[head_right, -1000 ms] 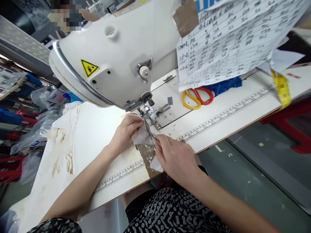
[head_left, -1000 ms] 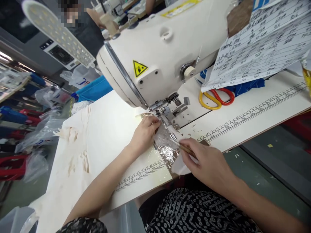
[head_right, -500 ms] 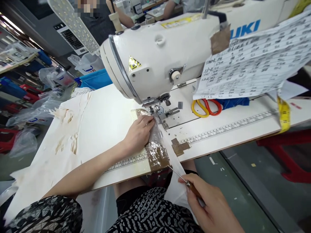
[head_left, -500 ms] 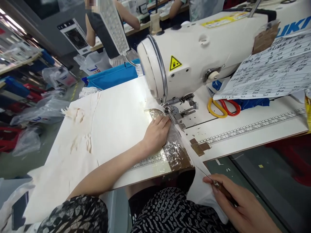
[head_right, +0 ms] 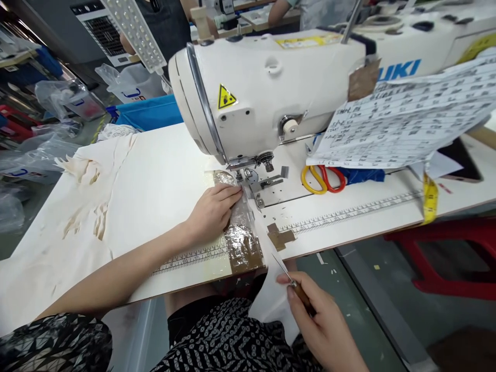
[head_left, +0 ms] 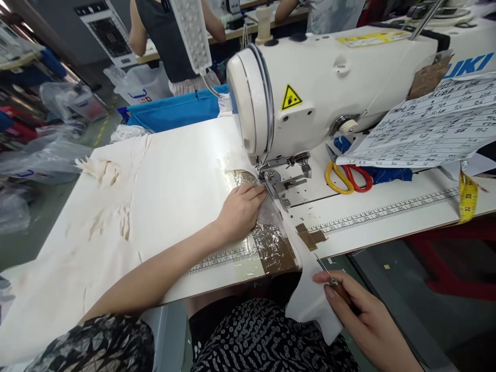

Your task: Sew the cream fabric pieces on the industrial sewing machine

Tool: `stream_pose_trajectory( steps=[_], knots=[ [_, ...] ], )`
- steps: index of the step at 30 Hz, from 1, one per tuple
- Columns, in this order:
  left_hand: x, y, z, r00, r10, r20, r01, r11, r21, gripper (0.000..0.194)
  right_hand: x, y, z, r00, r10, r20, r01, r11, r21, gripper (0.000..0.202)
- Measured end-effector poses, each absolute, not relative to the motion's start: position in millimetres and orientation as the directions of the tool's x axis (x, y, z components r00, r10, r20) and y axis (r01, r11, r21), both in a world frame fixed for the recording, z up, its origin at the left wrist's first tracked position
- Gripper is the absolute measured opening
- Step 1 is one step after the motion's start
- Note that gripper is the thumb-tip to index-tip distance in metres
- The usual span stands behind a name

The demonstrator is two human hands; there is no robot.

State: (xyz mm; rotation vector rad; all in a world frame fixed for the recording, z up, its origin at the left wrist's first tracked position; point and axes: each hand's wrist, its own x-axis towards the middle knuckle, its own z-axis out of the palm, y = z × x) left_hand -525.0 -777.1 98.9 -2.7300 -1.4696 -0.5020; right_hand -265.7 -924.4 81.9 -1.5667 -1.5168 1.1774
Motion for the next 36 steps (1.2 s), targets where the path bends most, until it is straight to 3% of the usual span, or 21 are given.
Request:
stream_pose_trajectory(
  steps=[4, 7, 10, 13, 16, 19, 21, 26, 30, 36],
  knots=[
    [-529, -769, 97, 0.540, 0.791, 0.288, 0.787, -0.596, 0.161, 0.040, -270, -916, 83, -0.020, 0.969, -0.246, 0.235, -0.235, -0.943, 0.029],
    [-533, -764, 91, 0.569, 0.758, 0.320, 0.763, -0.631, 0.139, 0.042, -279, -915, 76, -0.060, 0.933, -0.354, -0.086, -0.358, -0.930, 0.027],
    [-537, -762, 88, 0.579, 0.739, 0.344, 0.742, -0.653, 0.154, 0.044, -298, -919, 69, -0.155, 0.885, -0.440, -0.435, -0.461, -0.774, 0.028],
    [-539, -762, 88, 0.595, 0.720, 0.358, 0.715, -0.677, 0.172, 0.045, -318, -927, 67, -0.274, 0.838, -0.472, -0.562, -0.537, -0.629, 0.034],
    [-537, -765, 89, 0.605, 0.712, 0.356, 0.719, -0.681, 0.139, 0.045, -323, -932, 69, -0.259, 0.846, -0.465, -0.430, -0.532, -0.729, 0.033],
    [-531, -771, 88, 0.584, 0.735, 0.344, 0.760, -0.644, 0.085, 0.044, -313, -933, 72, -0.094, 0.912, -0.399, -0.094, -0.408, -0.908, 0.030],
    [-527, -772, 89, 0.573, 0.745, 0.340, 0.780, -0.624, 0.053, 0.043, -307, -932, 76, -0.009, 0.951, -0.309, 0.076, -0.308, -0.948, 0.032],
    [-524, -766, 93, 0.540, 0.770, 0.339, 0.812, -0.582, 0.030, 0.040, -306, -925, 92, 0.108, 0.982, -0.152, 0.300, -0.178, -0.937, 0.027],
    [-529, -757, 92, 0.544, 0.747, 0.383, 0.796, -0.604, 0.049, 0.036, -306, -915, 95, 0.058, 0.998, -0.039, 0.440, -0.061, -0.896, 0.026],
    [-538, -755, 92, 0.603, 0.641, 0.475, 0.658, -0.736, 0.158, 0.035, -300, -905, 87, -0.075, 0.992, 0.096, 0.504, 0.121, -0.855, 0.023]
  ],
)
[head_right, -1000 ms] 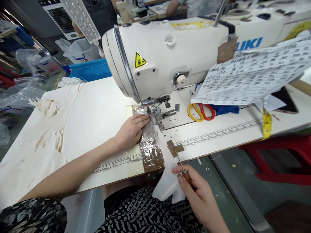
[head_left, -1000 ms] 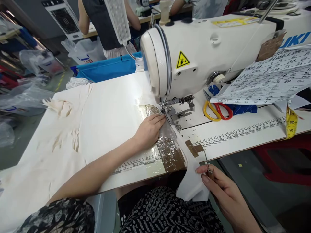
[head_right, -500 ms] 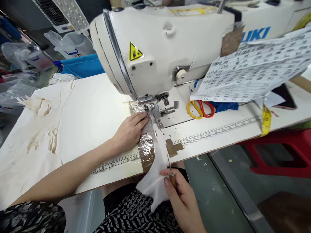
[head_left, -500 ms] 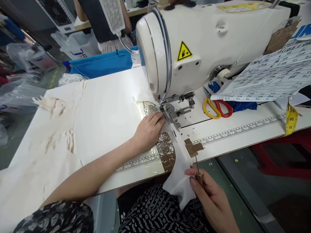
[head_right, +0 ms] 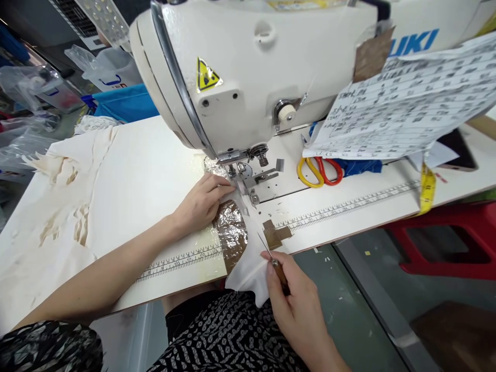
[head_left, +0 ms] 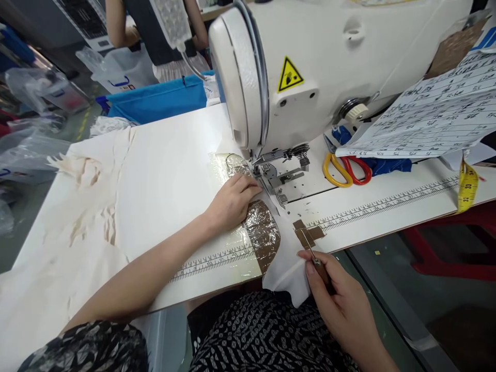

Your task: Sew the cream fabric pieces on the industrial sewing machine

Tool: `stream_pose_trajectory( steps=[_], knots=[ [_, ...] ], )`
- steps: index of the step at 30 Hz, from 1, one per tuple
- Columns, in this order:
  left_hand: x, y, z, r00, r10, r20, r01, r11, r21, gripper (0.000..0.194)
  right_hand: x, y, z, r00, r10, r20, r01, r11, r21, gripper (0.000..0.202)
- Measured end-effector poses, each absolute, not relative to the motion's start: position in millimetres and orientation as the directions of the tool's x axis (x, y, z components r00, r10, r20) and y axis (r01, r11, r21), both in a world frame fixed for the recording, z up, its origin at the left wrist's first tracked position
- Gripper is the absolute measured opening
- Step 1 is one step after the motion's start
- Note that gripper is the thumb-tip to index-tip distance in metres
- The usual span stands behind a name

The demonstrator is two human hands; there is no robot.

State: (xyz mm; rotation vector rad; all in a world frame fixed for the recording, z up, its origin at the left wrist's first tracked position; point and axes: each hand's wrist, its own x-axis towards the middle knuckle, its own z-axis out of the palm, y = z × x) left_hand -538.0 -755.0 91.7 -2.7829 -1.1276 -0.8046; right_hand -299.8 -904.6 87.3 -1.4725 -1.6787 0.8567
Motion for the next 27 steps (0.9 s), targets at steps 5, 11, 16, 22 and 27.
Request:
stream_pose_trajectory(
  steps=[5, 11, 16, 22, 27],
  knots=[
    [-538, -752, 91, 0.587, 0.676, 0.446, 0.694, -0.704, 0.153, 0.035, -304, -895, 98, -0.096, 0.992, 0.082, 0.542, 0.121, -0.832, 0.024],
    [-537, -750, 89, 0.546, 0.690, 0.475, 0.723, -0.675, 0.148, 0.037, -312, -879, 107, -0.112, 0.989, 0.100, 0.581, 0.147, -0.801, 0.028],
    [-540, -753, 90, 0.587, 0.643, 0.492, 0.670, -0.727, 0.152, 0.035, -314, -871, 106, -0.164, 0.982, 0.096, 0.589, 0.175, -0.789, 0.030],
    [-539, -750, 85, 0.560, 0.673, 0.483, 0.713, -0.688, 0.133, 0.033, -318, -862, 106, -0.204, 0.966, 0.158, 0.599, 0.251, -0.761, 0.026],
    [-537, -754, 87, 0.518, 0.677, 0.523, 0.722, -0.674, 0.158, 0.034, -321, -854, 111, -0.215, 0.960, 0.177, 0.607, 0.273, -0.746, 0.025]
  ],
)
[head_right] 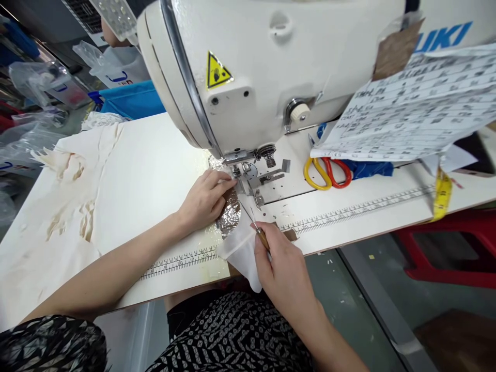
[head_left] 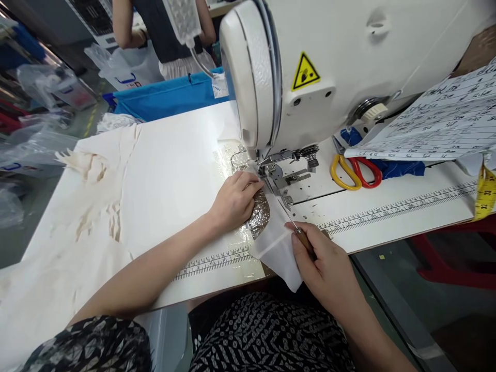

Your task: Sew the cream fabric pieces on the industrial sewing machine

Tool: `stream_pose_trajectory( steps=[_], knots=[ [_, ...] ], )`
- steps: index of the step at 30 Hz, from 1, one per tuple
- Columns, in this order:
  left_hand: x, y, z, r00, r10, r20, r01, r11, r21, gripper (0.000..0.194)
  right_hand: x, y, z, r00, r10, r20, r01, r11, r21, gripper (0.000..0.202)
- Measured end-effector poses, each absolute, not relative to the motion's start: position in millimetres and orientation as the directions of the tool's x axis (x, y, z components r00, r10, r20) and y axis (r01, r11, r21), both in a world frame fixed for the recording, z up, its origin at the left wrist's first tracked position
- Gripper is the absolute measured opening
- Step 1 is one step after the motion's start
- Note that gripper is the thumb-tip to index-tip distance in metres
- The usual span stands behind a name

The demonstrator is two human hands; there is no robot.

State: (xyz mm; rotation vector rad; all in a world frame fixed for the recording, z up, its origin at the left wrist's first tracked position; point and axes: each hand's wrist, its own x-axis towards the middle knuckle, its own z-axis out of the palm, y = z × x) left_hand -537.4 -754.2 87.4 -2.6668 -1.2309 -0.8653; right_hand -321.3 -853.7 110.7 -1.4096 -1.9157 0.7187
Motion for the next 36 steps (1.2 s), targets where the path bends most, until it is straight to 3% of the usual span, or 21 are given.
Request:
stream_pose_trajectory(
  steps=[5, 12, 18, 25, 32, 34, 36],
  knots=[
    [-536, -760, 91, 0.582, 0.665, 0.469, 0.681, -0.713, 0.166, 0.030, -324, -850, 111, -0.234, 0.955, 0.184, 0.631, 0.293, -0.718, 0.025],
    [-534, -757, 91, 0.575, 0.697, 0.429, 0.730, -0.674, 0.116, 0.033, -328, -842, 107, -0.255, 0.932, 0.260, 0.650, 0.364, -0.667, 0.024],
    [-534, -756, 92, 0.554, 0.734, 0.394, 0.765, -0.635, 0.106, 0.034, -332, -838, 107, -0.274, 0.933, 0.235, 0.678, 0.361, -0.641, 0.027],
    [-531, -756, 95, 0.534, 0.762, 0.365, 0.773, -0.615, 0.153, 0.035, -338, -840, 113, -0.297, 0.894, 0.337, 0.585, 0.449, -0.675, 0.029],
    [-511, -743, 97, 0.513, 0.826, 0.234, 0.851, -0.525, -0.012, 0.027, -353, -851, 126, -0.416, 0.781, 0.466, 0.493, 0.625, -0.606, 0.031],
    [-513, -738, 91, 0.460, 0.841, 0.285, 0.872, -0.489, 0.035, 0.027, -352, -855, 128, -0.434, 0.773, 0.462, 0.517, 0.634, -0.575, 0.031],
    [-520, -734, 84, 0.390, 0.851, 0.352, 0.871, -0.465, 0.158, 0.025, -347, -856, 126, -0.386, 0.827, 0.409, 0.594, 0.562, -0.576, 0.030]
  ],
)
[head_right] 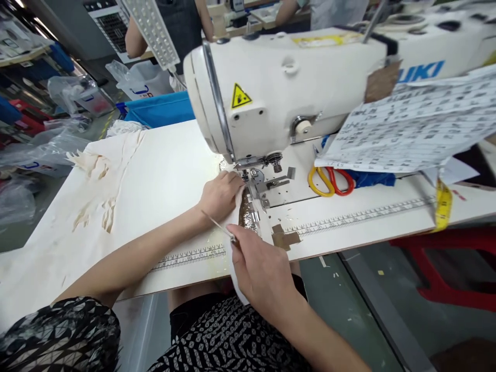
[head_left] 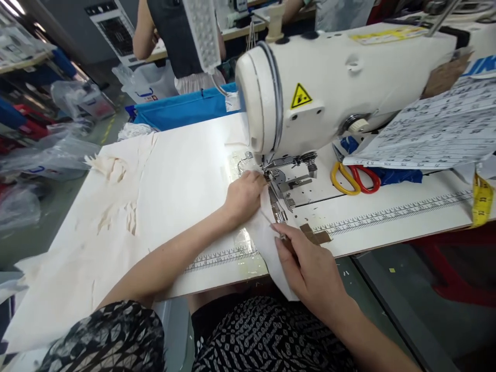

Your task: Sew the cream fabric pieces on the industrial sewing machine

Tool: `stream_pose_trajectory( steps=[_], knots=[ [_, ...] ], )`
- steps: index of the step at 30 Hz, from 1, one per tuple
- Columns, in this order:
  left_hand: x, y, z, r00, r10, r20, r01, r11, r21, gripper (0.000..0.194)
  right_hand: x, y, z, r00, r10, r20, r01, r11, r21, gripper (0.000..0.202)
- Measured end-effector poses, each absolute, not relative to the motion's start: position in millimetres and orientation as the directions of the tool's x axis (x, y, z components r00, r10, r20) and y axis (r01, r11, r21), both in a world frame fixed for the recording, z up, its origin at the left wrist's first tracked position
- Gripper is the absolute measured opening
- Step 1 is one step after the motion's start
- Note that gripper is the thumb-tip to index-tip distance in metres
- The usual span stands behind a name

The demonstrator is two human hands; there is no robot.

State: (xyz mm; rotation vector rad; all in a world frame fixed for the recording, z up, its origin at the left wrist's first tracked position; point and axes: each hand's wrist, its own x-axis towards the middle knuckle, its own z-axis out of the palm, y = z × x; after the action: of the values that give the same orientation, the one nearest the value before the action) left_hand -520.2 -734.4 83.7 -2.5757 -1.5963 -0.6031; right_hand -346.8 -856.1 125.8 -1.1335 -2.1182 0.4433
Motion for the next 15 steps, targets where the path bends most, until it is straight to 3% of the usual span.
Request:
stream_pose_trajectory(
  steps=[4, 7, 11, 15],
  knots=[
    [-538, -727, 76, 0.284, 0.865, 0.413, 0.728, -0.475, 0.494, 0.019, -334, -848, 109, -0.211, 0.935, 0.286, 0.732, 0.345, -0.588, 0.035],
    [-545, -725, 79, 0.251, 0.883, 0.396, 0.595, -0.463, 0.657, 0.015, -333, -835, 96, -0.192, 0.947, 0.257, 0.803, 0.302, -0.514, 0.038],
    [-546, -725, 85, 0.215, 0.911, 0.352, 0.515, -0.411, 0.752, 0.013, -340, -819, 91, -0.203, 0.904, 0.377, 0.871, 0.343, -0.353, 0.035],
    [-544, -727, 90, 0.194, 0.926, 0.325, 0.491, -0.378, 0.785, 0.014, -346, -811, 90, -0.215, 0.867, 0.450, 0.882, 0.370, -0.291, 0.033]
  ],
)
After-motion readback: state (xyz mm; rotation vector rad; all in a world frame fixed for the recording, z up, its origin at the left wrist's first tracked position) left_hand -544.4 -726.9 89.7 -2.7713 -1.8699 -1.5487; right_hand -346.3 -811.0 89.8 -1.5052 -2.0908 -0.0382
